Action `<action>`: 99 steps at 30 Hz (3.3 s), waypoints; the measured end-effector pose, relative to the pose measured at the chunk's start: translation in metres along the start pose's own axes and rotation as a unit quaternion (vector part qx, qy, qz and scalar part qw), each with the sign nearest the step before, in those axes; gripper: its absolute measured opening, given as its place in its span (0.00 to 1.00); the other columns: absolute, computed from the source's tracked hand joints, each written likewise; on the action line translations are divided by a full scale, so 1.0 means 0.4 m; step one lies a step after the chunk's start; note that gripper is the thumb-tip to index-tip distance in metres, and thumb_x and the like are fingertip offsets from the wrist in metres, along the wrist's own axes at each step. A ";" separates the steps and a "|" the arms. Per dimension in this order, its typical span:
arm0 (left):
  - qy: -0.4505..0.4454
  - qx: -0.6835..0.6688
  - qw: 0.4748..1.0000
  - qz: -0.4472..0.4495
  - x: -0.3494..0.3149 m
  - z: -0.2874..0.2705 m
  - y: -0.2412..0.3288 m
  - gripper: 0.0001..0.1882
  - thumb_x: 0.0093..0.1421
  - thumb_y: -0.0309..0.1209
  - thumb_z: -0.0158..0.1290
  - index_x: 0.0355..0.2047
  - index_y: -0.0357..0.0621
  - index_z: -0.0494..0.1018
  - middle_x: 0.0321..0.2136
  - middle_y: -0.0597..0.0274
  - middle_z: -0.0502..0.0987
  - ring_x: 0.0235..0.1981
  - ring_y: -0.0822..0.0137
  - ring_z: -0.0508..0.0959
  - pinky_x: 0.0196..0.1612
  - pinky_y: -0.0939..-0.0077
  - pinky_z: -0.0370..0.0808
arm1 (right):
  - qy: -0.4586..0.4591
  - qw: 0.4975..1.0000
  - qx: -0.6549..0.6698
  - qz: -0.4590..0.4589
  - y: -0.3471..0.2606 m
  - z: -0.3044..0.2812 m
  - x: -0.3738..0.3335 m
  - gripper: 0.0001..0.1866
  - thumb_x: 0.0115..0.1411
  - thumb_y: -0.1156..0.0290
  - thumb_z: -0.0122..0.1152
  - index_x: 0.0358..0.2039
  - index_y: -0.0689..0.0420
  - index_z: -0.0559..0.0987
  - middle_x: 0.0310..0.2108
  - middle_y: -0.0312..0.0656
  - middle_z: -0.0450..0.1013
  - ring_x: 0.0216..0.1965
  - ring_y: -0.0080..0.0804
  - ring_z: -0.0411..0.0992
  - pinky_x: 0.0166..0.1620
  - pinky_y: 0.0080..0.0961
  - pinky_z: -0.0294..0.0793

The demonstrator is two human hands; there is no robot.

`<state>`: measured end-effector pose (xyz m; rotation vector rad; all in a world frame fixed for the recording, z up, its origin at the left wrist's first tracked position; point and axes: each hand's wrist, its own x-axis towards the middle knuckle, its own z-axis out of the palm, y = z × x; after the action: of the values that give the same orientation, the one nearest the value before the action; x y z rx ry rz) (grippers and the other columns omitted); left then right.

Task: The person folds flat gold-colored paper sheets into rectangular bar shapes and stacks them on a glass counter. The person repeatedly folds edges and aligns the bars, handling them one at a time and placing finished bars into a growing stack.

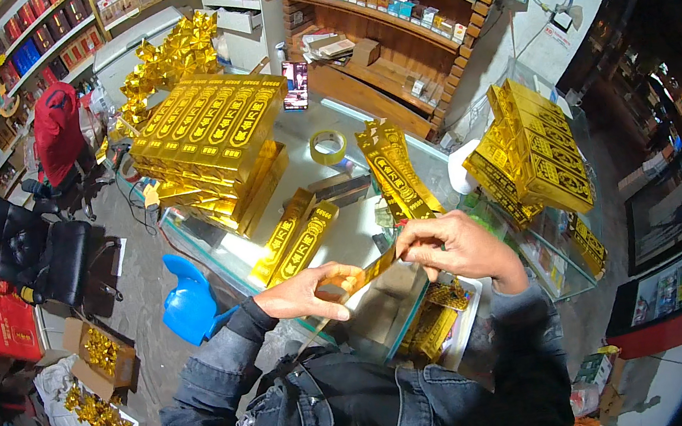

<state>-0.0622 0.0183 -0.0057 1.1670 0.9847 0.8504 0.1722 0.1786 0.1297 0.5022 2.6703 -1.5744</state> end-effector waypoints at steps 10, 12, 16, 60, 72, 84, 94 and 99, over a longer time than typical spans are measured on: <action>-0.031 0.114 0.993 0.004 0.005 0.019 0.003 0.36 0.52 0.41 0.69 0.56 0.36 0.67 0.48 0.61 0.69 0.52 0.66 0.70 0.58 0.69 0.68 | -0.221 0.952 -0.212 0.029 0.038 0.001 0.041 0.27 0.60 0.55 0.66 0.49 0.64 0.76 0.37 0.52 0.78 0.34 0.36 0.75 0.39 0.37 0.73; 0.040 0.133 0.990 0.006 0.017 0.008 -0.008 0.41 0.52 0.46 0.69 0.58 0.34 0.66 0.51 0.56 0.70 0.54 0.63 0.70 0.60 0.67 0.68 | -0.027 0.994 -0.093 -0.053 0.052 0.013 0.027 0.27 0.59 0.59 0.67 0.53 0.63 0.74 0.44 0.48 0.77 0.39 0.33 0.74 0.43 0.33 0.75; 0.195 0.040 0.977 0.075 0.060 -0.009 -0.012 0.41 0.52 0.46 0.69 0.58 0.33 0.66 0.53 0.53 0.72 0.55 0.63 0.71 0.61 0.67 0.67 | 0.266 0.937 0.189 -0.124 0.112 0.063 0.031 0.36 0.58 0.68 0.68 0.64 0.59 0.63 0.60 0.43 0.68 0.50 0.30 0.72 0.52 0.27 0.73; 0.352 0.384 0.767 0.373 0.089 0.140 -0.026 0.35 0.55 0.29 0.65 0.62 0.51 0.64 0.52 0.45 0.69 0.50 0.49 0.75 0.52 0.63 0.75 | 0.341 0.865 -0.272 -0.247 0.094 0.200 -0.019 0.17 0.51 0.85 0.65 0.41 0.60 0.72 0.35 0.45 0.76 0.35 0.45 0.74 0.39 0.36 0.75; 0.375 0.301 0.807 0.343 0.059 0.143 0.029 0.15 0.55 0.27 0.63 0.43 0.41 0.75 0.57 0.45 0.70 0.54 0.47 0.75 0.55 0.62 0.73 | 0.363 0.860 -0.290 -0.212 0.098 0.247 -0.002 0.17 0.53 0.80 0.65 0.45 0.57 0.80 0.55 0.48 0.69 0.39 0.38 0.76 0.42 0.32 0.78; 0.322 0.396 0.756 0.411 0.059 0.138 0.026 0.17 0.51 0.25 0.66 0.41 0.41 0.75 0.47 0.52 0.77 0.51 0.53 0.77 0.52 0.63 0.76 | 0.221 0.947 0.229 0.037 0.078 0.220 0.005 0.14 0.68 0.72 0.53 0.53 0.59 0.73 0.38 0.36 0.73 0.32 0.15 0.68 0.35 0.16 0.68; 0.362 0.254 0.835 0.327 0.065 0.166 0.006 0.35 0.50 0.33 0.69 0.57 0.40 0.66 0.50 0.46 0.73 0.51 0.50 0.76 0.53 0.63 0.74 | 0.228 0.968 0.060 0.082 0.094 0.216 0.012 0.16 0.67 0.69 0.57 0.53 0.58 0.72 0.34 0.32 0.75 0.24 0.12 0.65 0.24 0.14 0.63; 0.299 0.321 0.839 0.323 0.042 0.170 0.024 0.30 0.53 0.30 0.66 0.55 0.40 0.70 0.52 0.50 0.75 0.55 0.51 0.74 0.57 0.61 0.72 | 0.272 0.932 0.238 0.027 0.130 0.185 0.006 0.19 0.71 0.59 0.50 0.53 0.61 0.73 0.44 0.40 0.78 0.26 0.13 0.69 0.27 0.11 0.69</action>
<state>0.0069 0.0129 0.0078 1.9335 1.4829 1.5590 0.1724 0.1393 0.0482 1.1672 2.5333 -2.3681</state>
